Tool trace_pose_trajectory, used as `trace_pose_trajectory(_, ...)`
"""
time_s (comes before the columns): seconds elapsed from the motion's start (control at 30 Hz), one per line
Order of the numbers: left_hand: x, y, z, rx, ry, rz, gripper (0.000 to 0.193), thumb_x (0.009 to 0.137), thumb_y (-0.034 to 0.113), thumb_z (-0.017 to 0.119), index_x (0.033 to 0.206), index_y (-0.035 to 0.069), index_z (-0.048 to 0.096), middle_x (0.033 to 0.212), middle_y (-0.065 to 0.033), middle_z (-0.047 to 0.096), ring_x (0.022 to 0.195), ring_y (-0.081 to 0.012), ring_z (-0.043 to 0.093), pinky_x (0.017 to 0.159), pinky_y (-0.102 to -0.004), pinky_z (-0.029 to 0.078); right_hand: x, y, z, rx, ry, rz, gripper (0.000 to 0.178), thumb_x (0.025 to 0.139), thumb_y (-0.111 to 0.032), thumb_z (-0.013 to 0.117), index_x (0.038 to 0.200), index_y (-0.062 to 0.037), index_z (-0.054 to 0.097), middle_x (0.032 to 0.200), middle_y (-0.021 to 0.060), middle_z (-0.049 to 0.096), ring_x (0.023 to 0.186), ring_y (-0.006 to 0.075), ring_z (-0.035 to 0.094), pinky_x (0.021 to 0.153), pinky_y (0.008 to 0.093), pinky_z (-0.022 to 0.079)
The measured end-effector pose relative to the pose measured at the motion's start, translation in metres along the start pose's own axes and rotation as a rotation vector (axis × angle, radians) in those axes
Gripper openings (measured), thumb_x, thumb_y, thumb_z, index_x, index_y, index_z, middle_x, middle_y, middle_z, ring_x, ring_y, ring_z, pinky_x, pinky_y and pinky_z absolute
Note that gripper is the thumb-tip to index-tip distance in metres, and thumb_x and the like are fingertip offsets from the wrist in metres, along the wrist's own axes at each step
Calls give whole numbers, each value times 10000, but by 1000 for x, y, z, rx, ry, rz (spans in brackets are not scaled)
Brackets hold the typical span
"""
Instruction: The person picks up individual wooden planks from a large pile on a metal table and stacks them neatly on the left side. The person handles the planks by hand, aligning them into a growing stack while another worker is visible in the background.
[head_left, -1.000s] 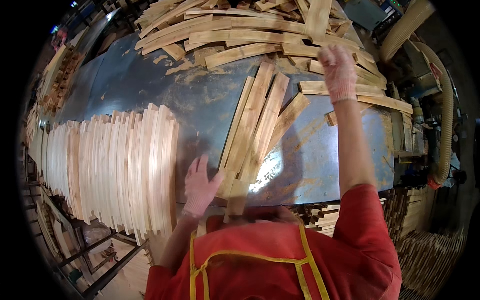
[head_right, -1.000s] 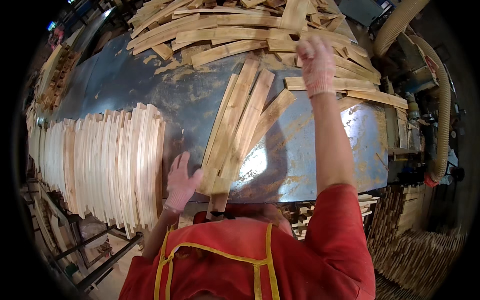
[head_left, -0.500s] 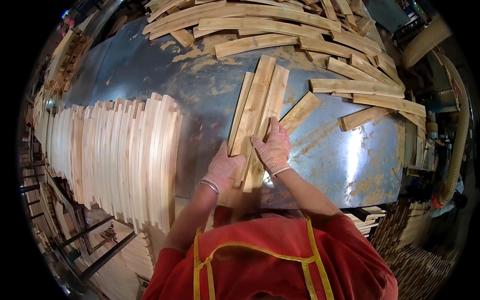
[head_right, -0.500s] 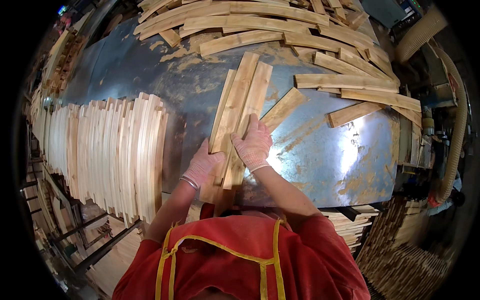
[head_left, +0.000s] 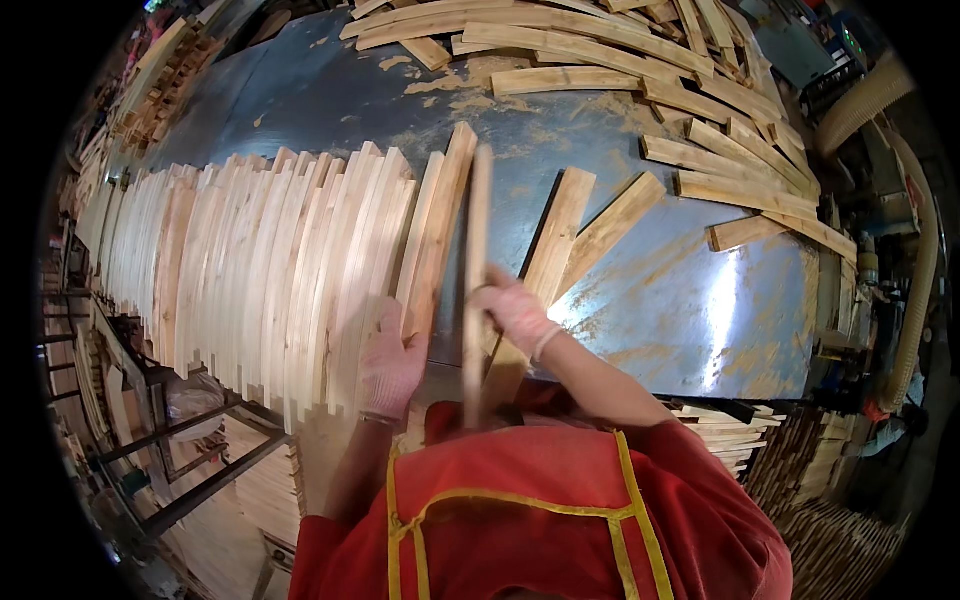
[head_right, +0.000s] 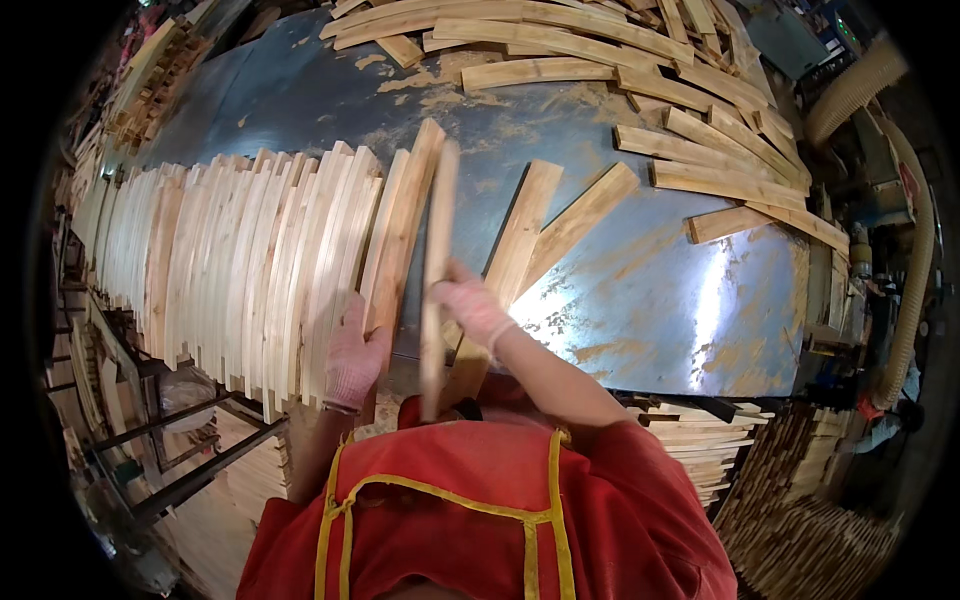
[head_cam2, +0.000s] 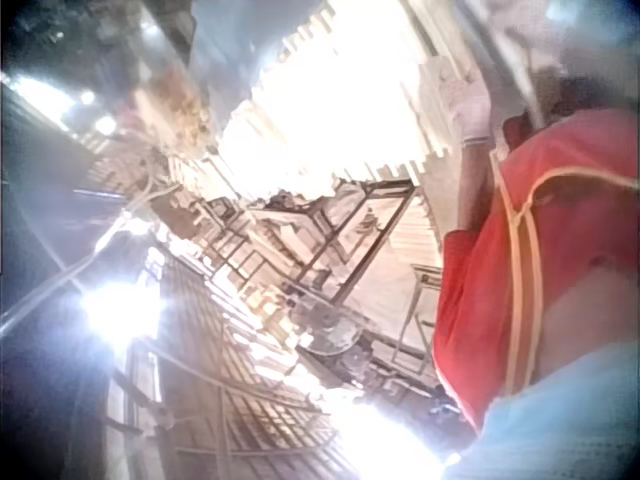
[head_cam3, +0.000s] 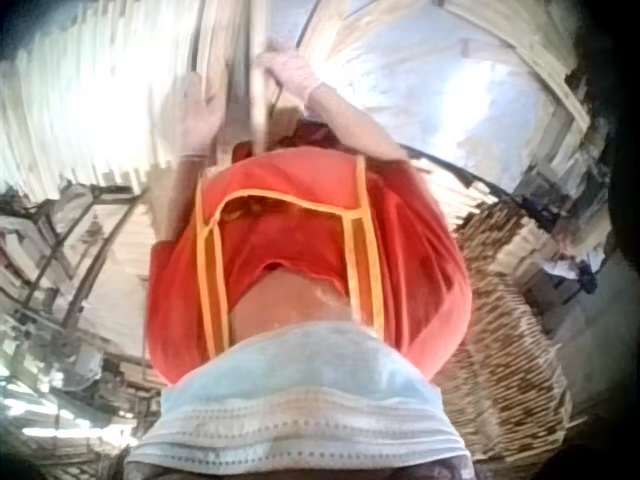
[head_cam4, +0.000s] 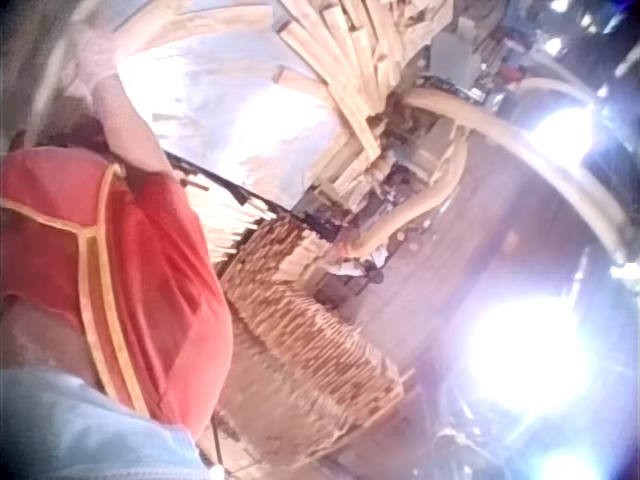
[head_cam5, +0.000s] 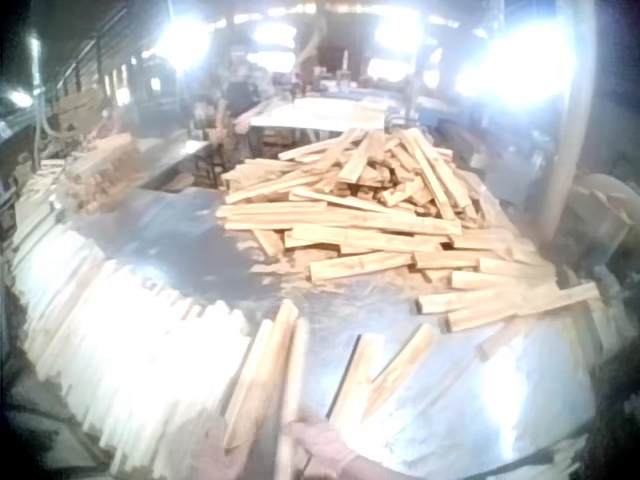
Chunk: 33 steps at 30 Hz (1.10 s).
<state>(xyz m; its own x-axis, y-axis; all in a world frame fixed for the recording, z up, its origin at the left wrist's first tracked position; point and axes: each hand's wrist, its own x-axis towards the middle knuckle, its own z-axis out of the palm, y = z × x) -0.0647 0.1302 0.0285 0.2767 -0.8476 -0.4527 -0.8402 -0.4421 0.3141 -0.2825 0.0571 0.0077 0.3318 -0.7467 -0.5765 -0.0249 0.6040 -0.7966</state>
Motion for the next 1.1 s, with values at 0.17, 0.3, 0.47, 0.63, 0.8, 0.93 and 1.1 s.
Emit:
trace_pose_trajectory(0.17, -4, -23, 29, 359, 250, 298, 752, 931, 376, 719, 1585, 108, 463, 1552, -170, 523, 1445, -380, 483, 1205, -528, 378, 48, 25, 50, -298, -350, 107, 429, 921, -242, 691, 1276, -7, 640, 1092, 142, 707, 976, 268, 689, 853, 366, 572)
trace_pose_trajectory(0.3, 0, -26, 48, 546, 369, 293, 893, 864, 429, 775, 1617, 104, 421, 1630, -150, 444, 1532, -382, 374, 1247, -563, 308, 54, 31, -45, -504, -207, -494, 399, 932, -249, 699, 1270, -39, 677, 1128, 144, 717, 1069, 267, 681, 937, 364, 558)
trace_pose_trajectory(0.47, -13, 35, 80, 345, 316, 491, 1027, 816, 492, 826, 1646, 111, 357, 1624, -190, 419, 1546, -413, 333, 1246, -586, 287, 29, -54, -273, -1126, 596, -464, 705, 880, -290, 785, 1491, -42, 535, 1175, 210, 721, 1066, 412, 703, 912, 446, 588)
trace_pose_trajectory(0.63, -17, 143, 113, 336, 4, 519, 1183, 765, 557, 869, 1680, 124, 258, 1595, -225, 433, 1491, -434, 402, 1195, -575, 352, 11, -104, -425, -1714, 844, -8, 807, 887, -243, 743, 1617, -144, 411, 1667, 166, 439, 1527, 415, 419, 1205, 526, 393)
trace_pose_trajectory(0.8, 23, 139, 133, 330, 62, 374, 1124, 740, 452, 869, 1659, 135, 305, 1512, -227, 502, 1308, -440, 554, 1096, -548, 457, 15, -118, -490, -1759, 653, 181, 842, 860, -200, 747, 1628, -191, 403, 1675, 152, 441, 1566, 414, 365, 1261, 537, 289)
trace_pose_trajectory(0.93, 34, 128, 92, 202, -49, 276, 1013, 794, 296, 854, 1641, 77, 344, 1437, -187, 589, 1274, -343, 618, 1048, -450, 511, 7, -113, -492, -1860, 539, 336, 764, 881, -323, 686, 1601, -213, 451, 1466, 154, 636, 1377, 362, 588, 1159, 471, 437)
trace_pose_trajectory(1.1, 21, 85, 76, -1005, -553, 19, 772, 864, 183, 807, 1553, 34, 491, 1193, -71, 681, 1053, -189, 666, 915, -314, 551, -39, -130, -418, -1860, 56, 370, 822, 856, -549, 728, 1564, -184, 521, 1306, 173, 731, 1195, 369, 703, 1020, 472, 546)
